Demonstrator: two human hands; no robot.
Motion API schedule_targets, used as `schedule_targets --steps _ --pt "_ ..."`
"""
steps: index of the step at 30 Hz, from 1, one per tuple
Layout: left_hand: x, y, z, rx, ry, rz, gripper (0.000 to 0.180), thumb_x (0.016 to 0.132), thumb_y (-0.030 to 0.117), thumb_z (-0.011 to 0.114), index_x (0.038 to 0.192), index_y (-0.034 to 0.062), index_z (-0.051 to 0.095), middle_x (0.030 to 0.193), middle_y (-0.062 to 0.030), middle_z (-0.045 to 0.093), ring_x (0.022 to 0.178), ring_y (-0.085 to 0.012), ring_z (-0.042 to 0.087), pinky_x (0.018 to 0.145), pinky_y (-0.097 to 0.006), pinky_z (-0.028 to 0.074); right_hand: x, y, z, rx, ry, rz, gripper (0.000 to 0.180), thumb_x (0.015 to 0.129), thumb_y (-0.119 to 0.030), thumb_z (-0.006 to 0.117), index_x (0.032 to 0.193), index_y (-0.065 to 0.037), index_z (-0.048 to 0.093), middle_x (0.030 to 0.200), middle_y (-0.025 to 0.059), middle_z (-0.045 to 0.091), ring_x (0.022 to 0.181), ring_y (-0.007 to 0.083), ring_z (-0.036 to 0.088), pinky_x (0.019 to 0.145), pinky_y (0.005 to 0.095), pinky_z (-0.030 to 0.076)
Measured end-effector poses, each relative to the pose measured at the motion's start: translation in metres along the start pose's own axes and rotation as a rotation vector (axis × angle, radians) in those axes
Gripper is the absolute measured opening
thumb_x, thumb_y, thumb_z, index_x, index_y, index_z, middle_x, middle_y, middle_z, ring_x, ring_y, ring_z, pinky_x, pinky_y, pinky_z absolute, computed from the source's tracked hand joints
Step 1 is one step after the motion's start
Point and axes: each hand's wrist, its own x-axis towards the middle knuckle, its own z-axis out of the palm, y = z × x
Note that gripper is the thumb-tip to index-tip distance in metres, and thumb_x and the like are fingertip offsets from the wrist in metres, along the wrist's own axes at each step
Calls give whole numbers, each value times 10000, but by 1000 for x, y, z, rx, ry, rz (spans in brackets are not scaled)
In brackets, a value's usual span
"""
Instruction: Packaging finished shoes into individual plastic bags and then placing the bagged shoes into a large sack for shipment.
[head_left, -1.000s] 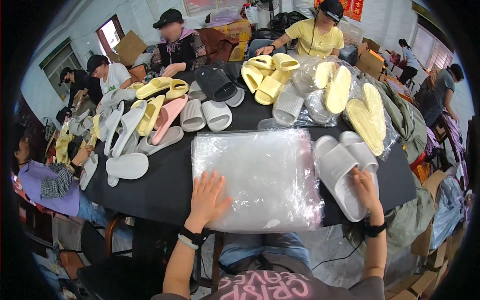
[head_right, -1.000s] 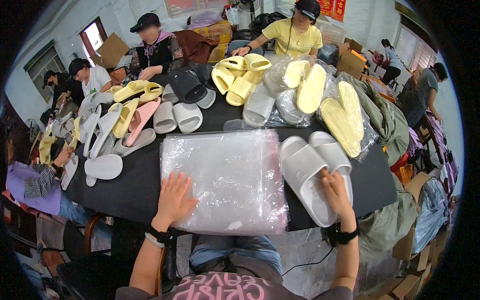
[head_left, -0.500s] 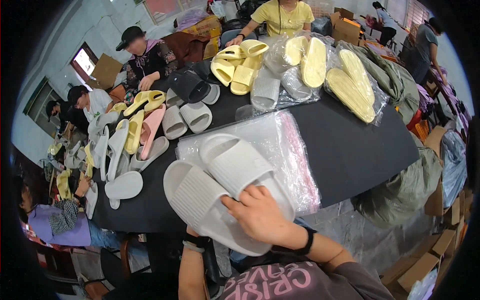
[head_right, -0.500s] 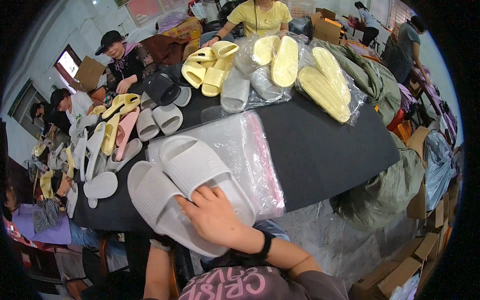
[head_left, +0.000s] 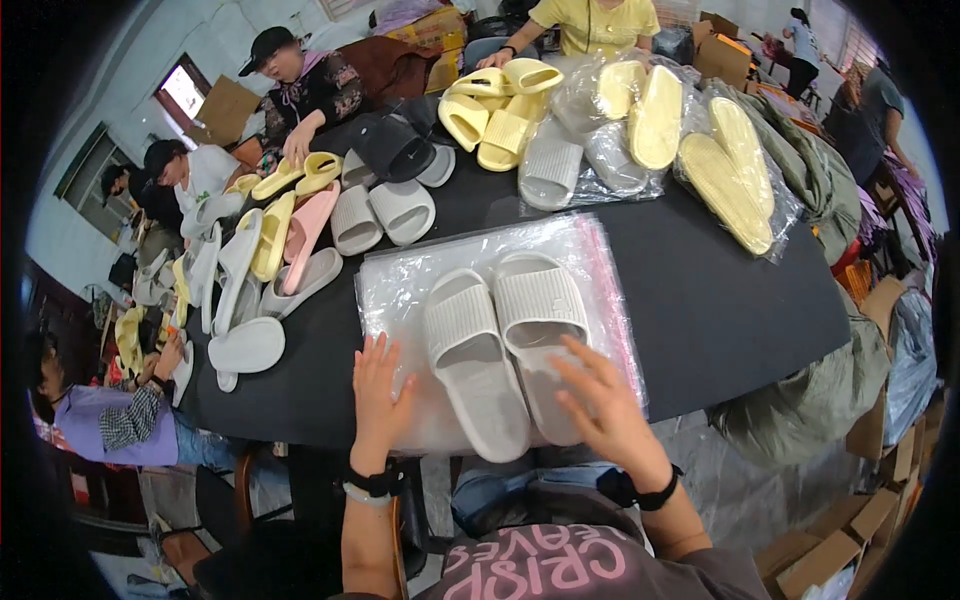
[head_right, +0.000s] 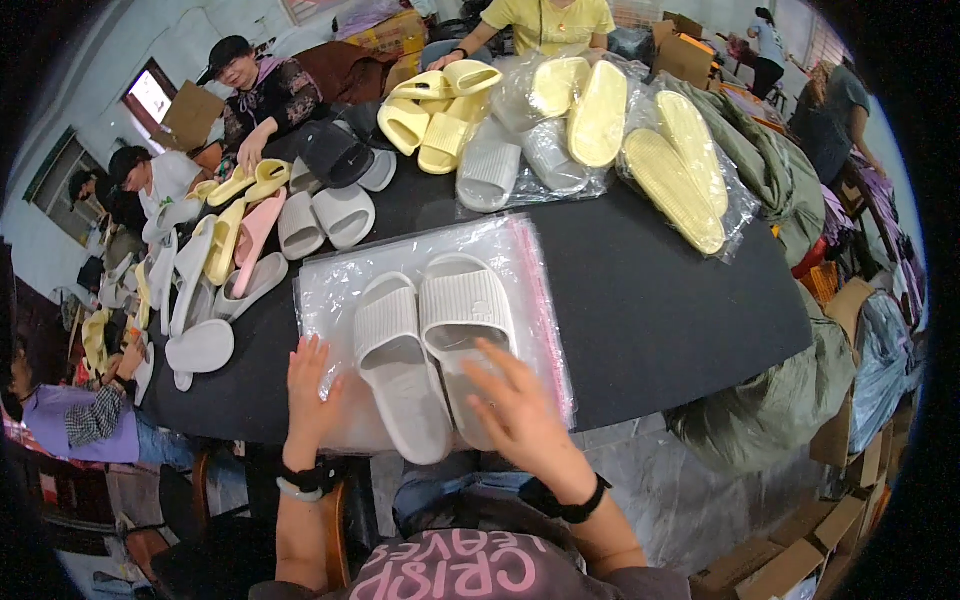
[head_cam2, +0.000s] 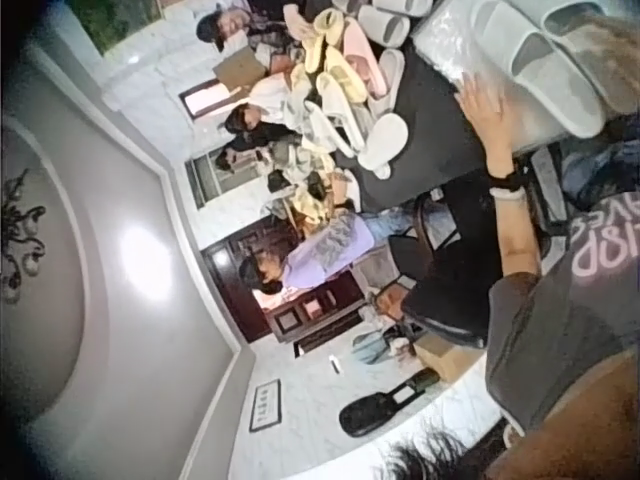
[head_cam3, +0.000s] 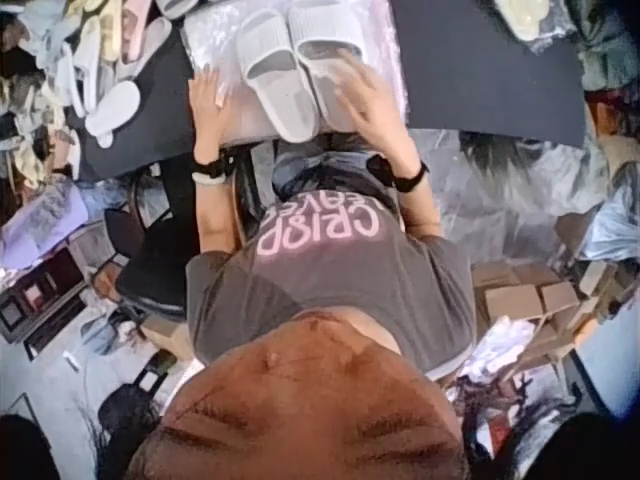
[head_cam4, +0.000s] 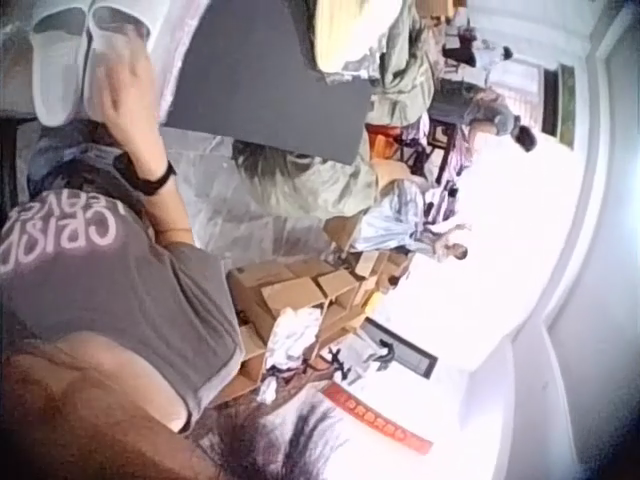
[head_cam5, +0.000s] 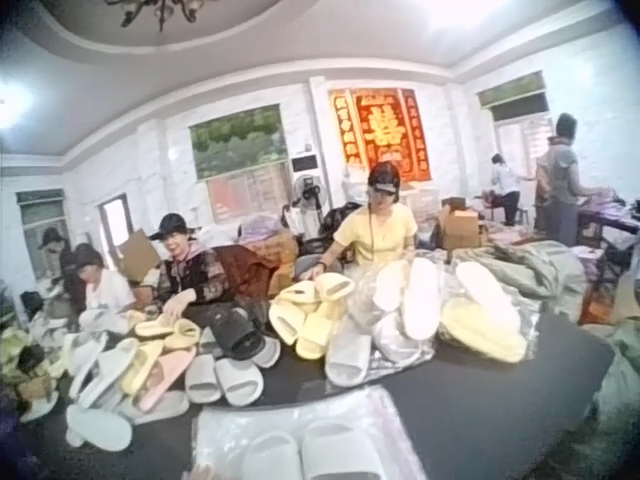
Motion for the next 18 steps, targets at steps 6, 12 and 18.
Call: schedule_targets --steps 6,12,18 --pt "24 92 -52 -406 -254 60 400 914 131 633 1293 21 567 1317 -186 576 1179 -352 575 1002 -401 453 -30 44 0 178 186 254 576 978 -203 554 1461 43 359 1480 264 393 1349 387 423 1120 440 330" --pt "58 130 -6 -115 -193 223 416 890 214 659 1258 34 589 1019 -175 594 937 -352 596 798 -432 489 -29 47 22 196 97 232 648 1001 -288 491 1494 66 268 1472 292 388 1355 412 408 1119 441 325" --pt "63 125 5 -99 -67 265 383 888 213 646 1196 -10 598 928 -165 555 876 -334 578 767 -427 470 -33 48 18 302 102 286 612 953 -136 505 1476 92 283 1428 310 434 1348 396 430 1104 414 369"
